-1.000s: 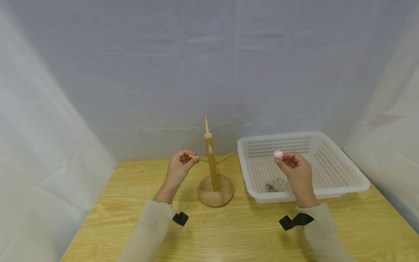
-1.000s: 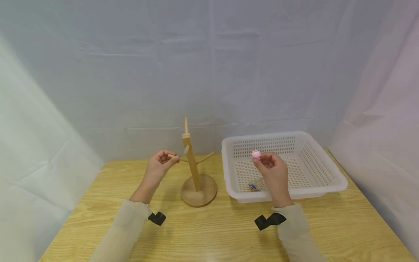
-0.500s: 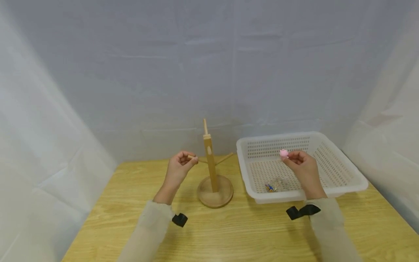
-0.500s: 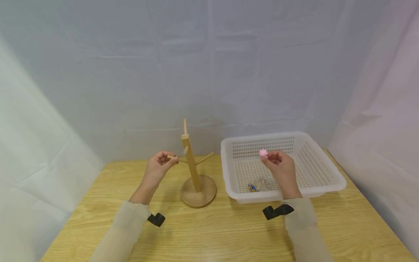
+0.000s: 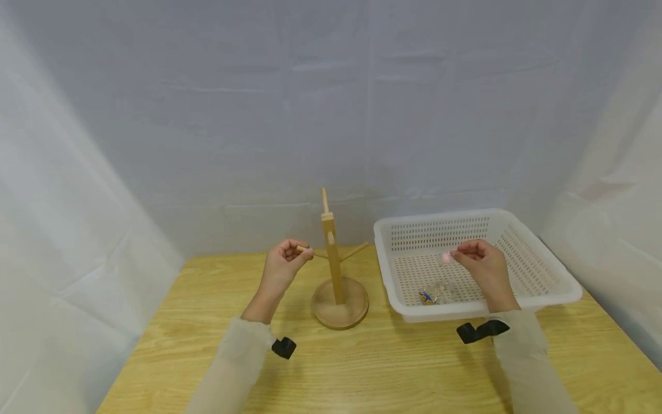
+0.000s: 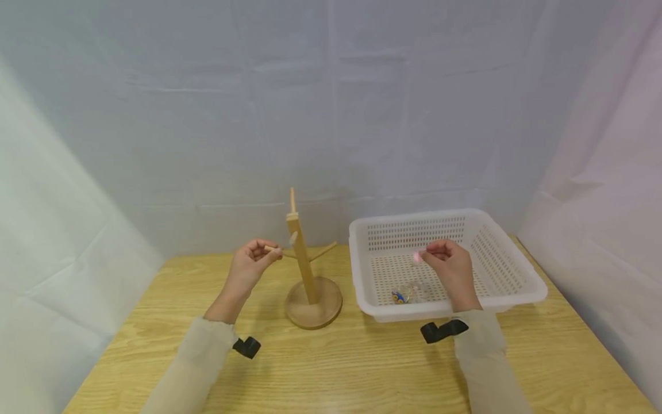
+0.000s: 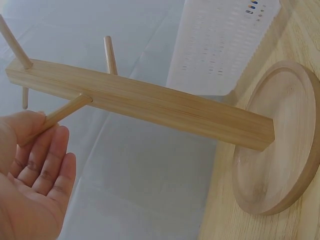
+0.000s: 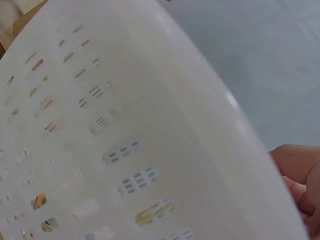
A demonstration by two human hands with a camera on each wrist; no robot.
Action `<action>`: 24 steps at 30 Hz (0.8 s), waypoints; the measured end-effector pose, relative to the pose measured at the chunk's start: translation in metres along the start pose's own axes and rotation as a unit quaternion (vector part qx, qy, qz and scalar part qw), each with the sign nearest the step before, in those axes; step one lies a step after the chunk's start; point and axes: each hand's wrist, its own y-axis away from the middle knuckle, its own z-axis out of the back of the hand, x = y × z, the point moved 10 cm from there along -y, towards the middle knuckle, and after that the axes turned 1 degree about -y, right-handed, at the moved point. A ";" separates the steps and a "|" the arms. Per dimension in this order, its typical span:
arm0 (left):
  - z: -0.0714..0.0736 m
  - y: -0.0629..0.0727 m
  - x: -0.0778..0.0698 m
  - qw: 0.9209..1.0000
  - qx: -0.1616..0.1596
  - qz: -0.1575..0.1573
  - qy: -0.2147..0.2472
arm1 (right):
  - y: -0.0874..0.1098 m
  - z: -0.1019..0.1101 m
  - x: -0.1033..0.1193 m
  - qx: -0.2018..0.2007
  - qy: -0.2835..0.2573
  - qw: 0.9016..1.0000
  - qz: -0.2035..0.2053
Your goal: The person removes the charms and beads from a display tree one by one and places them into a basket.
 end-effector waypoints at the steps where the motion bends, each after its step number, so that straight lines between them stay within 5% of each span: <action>1: 0.000 0.000 0.000 1.000 -0.001 0.000 0.000 | 0.000 -0.001 0.000 -0.001 -0.001 1.000 0.000; 16: 0.000 -0.004 0.006 1.000 -0.006 0.002 -0.001 | 0.001 -0.003 0.003 -0.001 -0.023 1.000 0.004; 24: 0.000 -0.007 0.010 0.999 0.021 -0.001 -0.050 | 0.001 -0.004 0.010 0.029 0.014 0.999 0.019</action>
